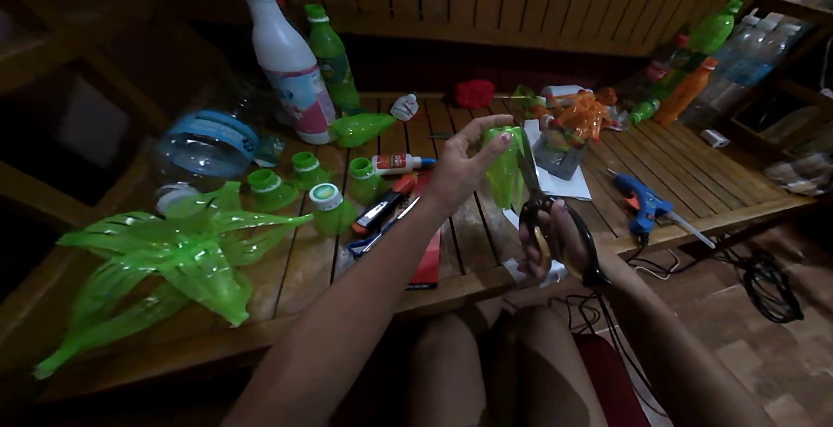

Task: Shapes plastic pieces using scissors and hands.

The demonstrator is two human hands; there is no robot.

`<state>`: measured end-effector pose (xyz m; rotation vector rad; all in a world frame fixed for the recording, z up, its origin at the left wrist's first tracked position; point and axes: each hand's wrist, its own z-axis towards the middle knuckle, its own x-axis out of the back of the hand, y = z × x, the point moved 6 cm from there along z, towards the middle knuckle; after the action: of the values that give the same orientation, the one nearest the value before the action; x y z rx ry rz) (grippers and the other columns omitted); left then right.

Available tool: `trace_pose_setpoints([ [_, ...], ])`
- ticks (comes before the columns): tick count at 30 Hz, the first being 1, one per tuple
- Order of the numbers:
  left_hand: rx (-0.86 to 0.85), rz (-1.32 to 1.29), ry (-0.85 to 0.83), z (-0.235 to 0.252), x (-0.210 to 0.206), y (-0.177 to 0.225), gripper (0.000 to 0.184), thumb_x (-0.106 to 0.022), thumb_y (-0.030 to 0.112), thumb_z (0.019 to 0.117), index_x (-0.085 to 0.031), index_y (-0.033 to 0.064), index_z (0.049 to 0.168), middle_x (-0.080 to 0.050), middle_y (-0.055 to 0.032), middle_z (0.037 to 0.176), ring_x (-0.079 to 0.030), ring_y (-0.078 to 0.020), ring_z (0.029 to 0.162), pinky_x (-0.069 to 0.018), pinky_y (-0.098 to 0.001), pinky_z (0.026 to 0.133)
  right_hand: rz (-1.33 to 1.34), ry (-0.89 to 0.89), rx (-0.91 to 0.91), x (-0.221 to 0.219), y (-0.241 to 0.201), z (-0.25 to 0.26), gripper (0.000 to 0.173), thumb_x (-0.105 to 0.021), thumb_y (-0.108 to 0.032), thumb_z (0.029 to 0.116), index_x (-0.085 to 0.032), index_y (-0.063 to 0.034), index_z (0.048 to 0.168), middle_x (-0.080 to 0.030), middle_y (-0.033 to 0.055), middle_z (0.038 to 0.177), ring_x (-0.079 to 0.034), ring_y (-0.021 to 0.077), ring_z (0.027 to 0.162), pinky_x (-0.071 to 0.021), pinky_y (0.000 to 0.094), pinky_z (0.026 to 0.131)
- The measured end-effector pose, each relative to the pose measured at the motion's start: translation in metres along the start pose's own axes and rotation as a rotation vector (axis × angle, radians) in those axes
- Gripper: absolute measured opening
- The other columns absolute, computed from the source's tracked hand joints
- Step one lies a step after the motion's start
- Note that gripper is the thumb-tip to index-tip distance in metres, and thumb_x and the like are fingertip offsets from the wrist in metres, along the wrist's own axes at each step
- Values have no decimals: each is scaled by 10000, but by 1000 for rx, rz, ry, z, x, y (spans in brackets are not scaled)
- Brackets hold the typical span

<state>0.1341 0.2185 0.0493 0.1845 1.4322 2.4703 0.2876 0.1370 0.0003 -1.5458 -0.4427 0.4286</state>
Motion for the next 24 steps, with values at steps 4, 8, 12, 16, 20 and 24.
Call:
trace_pose_setpoints([
  [4, 1, 19, 23, -1, -1, 0, 285, -562, 188, 1054, -634, 66, 1301, -693, -26, 1126, -674, -72, 977, -576, -248, 837, -22, 16, 5, -2, 2, -2, 562, -321, -650, 1031, -552, -143, 956, -566, -72, 690, -620, 60, 595, -601, 241, 637],
  [8, 9, 34, 41, 0, 2, 0, 287, -529, 191, 1067, -631, 58, 1301, -679, -33, 1152, -671, -78, 996, -580, -268, 861, -25, 42, -16, -4, 8, -5, 533, -338, -614, 1041, -557, -133, 971, -559, -76, 665, -617, 68, 578, -605, 263, 630],
  [12, 20, 27, 30, 1, 2, -3, 284, -525, 192, 1068, -638, 69, 1298, -677, -35, 1164, -665, -91, 1023, -573, -287, 892, -13, 44, 10, -3, 10, -7, 558, -380, -661, 1015, -563, -138, 950, -567, -81, 646, -619, 60, 555, -588, 240, 573],
  [16, -1, 32, 23, 1, 1, -4, 279, -519, 188, 1068, -645, 64, 1284, -680, -28, 1161, -666, -86, 1020, -572, -282, 893, -13, 67, 4, -3, 9, -10, 531, -378, -614, 1041, -567, -129, 937, -562, -71, 640, -610, 55, 540, -573, 223, 539],
  [20, -12, -5, 27, 1, 1, -5, 267, -517, 172, 1066, -638, 47, 1270, -673, -28, 1162, -661, -87, 1032, -567, -285, 910, -26, 89, -9, -3, 7, -10, 506, -373, -570, 1057, -570, -120, 934, -557, -66, 634, -609, 59, 538, -575, 229, 544],
  [24, -2, -14, 31, 1, 2, -6, 273, -514, 183, 1070, -642, 57, 1275, -673, -25, 1168, -659, -89, 1041, -566, -293, 915, -21, 91, -6, -3, 7, -10, 520, -397, -598, 1041, -571, -124, 922, -553, -64, 625, -611, 67, 533, -588, 246, 556],
])
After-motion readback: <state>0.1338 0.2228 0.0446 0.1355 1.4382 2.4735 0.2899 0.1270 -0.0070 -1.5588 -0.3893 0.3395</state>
